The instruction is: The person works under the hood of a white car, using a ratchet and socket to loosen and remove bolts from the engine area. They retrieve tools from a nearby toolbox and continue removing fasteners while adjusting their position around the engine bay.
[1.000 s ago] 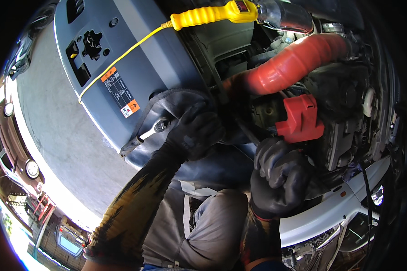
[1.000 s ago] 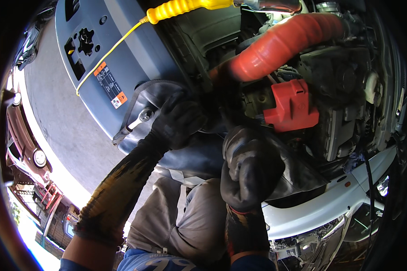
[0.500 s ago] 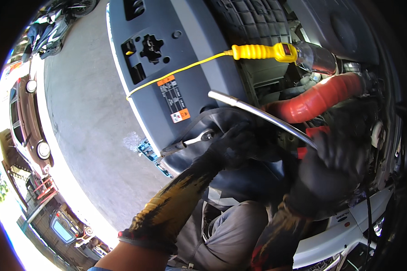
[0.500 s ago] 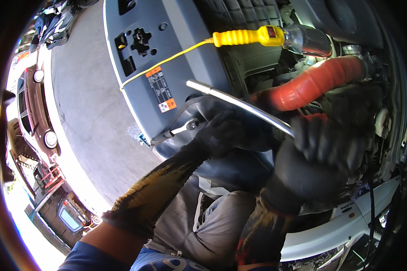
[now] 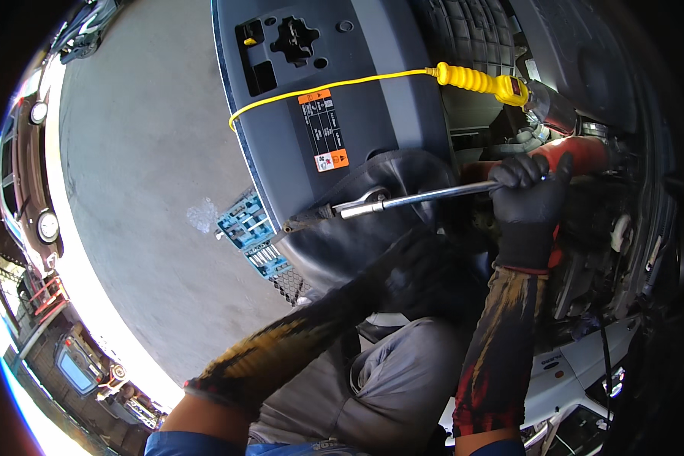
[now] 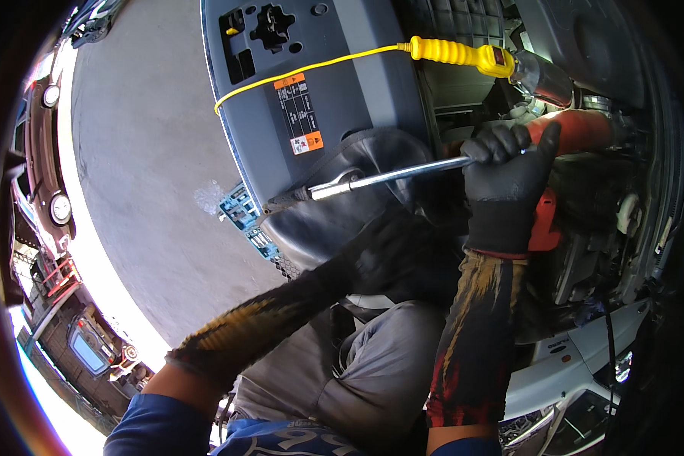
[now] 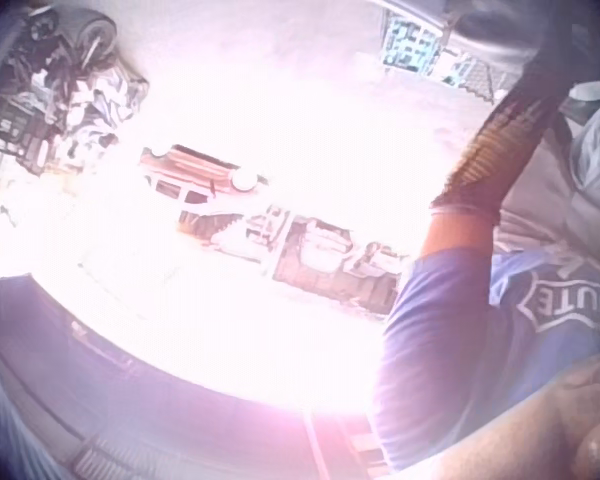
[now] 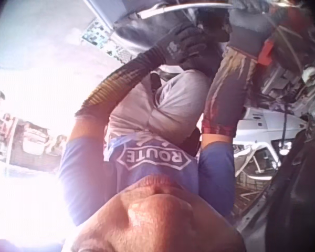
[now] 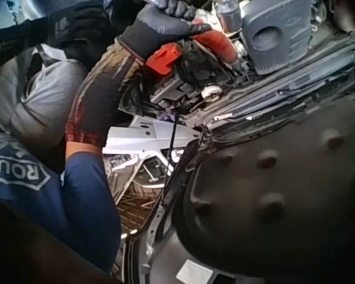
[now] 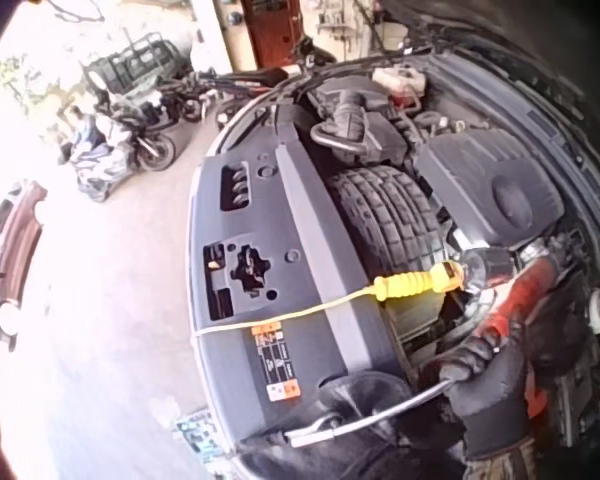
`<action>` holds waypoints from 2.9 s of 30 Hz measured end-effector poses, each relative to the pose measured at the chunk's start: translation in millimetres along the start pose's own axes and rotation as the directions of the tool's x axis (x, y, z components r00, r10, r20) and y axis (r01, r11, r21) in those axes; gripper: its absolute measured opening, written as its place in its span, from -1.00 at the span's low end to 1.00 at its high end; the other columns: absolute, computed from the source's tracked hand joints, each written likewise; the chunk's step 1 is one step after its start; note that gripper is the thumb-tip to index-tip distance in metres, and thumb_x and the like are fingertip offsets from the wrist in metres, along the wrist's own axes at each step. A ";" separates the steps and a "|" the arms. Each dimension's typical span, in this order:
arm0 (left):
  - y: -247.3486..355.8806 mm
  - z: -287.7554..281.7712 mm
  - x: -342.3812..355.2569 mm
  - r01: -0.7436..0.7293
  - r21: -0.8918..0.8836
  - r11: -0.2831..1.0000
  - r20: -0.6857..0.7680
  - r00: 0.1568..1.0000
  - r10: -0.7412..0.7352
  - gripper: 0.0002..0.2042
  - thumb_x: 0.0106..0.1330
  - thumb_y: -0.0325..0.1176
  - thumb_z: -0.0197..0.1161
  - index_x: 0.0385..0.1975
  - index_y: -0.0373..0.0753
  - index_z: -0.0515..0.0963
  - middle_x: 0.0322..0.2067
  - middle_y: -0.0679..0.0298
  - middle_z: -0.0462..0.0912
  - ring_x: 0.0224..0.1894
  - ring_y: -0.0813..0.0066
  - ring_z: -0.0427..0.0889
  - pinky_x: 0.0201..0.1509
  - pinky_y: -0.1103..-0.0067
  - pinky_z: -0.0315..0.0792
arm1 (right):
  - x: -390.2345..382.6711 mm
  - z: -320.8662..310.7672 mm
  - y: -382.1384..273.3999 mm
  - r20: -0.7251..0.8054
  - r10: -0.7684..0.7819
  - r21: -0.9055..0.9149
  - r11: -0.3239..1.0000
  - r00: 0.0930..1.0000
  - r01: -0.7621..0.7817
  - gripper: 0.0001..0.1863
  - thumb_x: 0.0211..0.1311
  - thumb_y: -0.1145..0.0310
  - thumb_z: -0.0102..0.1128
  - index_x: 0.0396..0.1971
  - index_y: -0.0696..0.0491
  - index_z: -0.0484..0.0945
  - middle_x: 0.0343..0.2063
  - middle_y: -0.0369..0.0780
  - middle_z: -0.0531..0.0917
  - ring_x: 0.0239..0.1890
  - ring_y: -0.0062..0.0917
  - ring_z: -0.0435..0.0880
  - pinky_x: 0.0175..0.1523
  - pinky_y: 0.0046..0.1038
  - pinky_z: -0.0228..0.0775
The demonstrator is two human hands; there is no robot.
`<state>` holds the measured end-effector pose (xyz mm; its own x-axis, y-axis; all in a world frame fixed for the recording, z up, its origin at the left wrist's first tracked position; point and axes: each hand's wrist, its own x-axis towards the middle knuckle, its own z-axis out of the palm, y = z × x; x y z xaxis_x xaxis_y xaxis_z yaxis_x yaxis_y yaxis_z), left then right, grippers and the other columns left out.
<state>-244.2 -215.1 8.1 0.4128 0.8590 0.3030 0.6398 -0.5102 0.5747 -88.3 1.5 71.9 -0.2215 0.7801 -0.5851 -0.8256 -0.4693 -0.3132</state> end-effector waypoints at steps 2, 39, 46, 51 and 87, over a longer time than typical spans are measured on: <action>24.5 -33.3 -26.3 0.145 -0.156 0.977 -0.048 0.987 -0.154 -0.44 0.20 -0.12 0.48 0.20 -0.20 0.67 0.26 -0.01 0.61 0.40 -0.10 0.50 0.55 -0.07 0.30 | -15.2 -24.4 7.0 -0.154 -0.047 -0.013 0.999 0.987 0.046 -0.35 0.42 -0.38 0.17 -0.63 -0.16 0.34 -0.71 -0.45 0.20 -0.67 -0.66 0.20 -0.47 -0.45 0.14; -152.5 -25.0 102.1 0.494 0.137 0.859 -0.288 0.849 -0.442 -0.69 0.31 -0.19 0.50 -0.37 -0.27 0.53 -0.29 0.07 0.59 -0.19 -0.08 0.59 -0.10 0.14 0.46 | 102.6 -91.5 -105.0 -0.317 -0.473 -0.591 0.776 0.822 0.219 -0.28 0.22 -0.14 0.52 0.12 0.19 0.66 -0.05 -0.20 0.76 -0.05 -0.46 0.74 0.08 -0.30 0.61; -146.7 -22.6 106.4 0.483 0.158 0.861 -0.292 0.856 -0.426 -0.67 0.32 -0.16 0.49 -0.39 -0.26 0.51 -0.31 0.07 0.58 -0.20 -0.08 0.56 -0.08 0.14 0.44 | 101.6 -64.8 -96.5 -0.416 -0.691 -0.819 0.568 0.591 0.088 -0.11 0.08 -0.16 0.60 0.07 0.41 0.63 0.02 -0.06 0.75 0.02 -0.37 0.70 0.16 -0.28 0.58; -147.0 -23.7 106.3 0.489 0.145 0.860 -0.303 0.850 -0.431 -0.68 0.31 -0.16 0.50 -0.38 -0.26 0.54 -0.30 0.07 0.59 -0.20 -0.07 0.57 -0.09 0.13 0.45 | 104.4 -70.0 -95.4 -0.352 -0.731 -0.843 0.519 0.584 0.142 -0.11 0.10 -0.28 0.50 0.04 0.34 0.71 0.00 -0.02 0.80 0.06 -0.30 0.76 0.21 -0.25 0.57; -147.9 -26.3 110.1 0.507 0.195 0.840 -0.242 0.854 -0.460 -0.73 0.32 -0.21 0.49 -0.39 -0.24 0.57 -0.29 0.08 0.64 -0.15 -0.06 0.60 -0.03 0.13 0.47 | 110.5 -123.0 -103.1 -0.197 -0.409 -0.330 0.884 0.891 0.333 -0.43 0.22 -0.18 0.43 0.03 -0.06 0.61 -0.17 -0.25 0.72 -0.14 -0.31 0.75 0.03 -0.19 0.67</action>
<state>-310.4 -43.9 -23.6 -0.0986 0.9789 0.1790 0.8729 -0.0013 0.4878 36.2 85.2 -52.5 0.2421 0.8058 -0.5404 -0.6321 -0.2916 -0.7179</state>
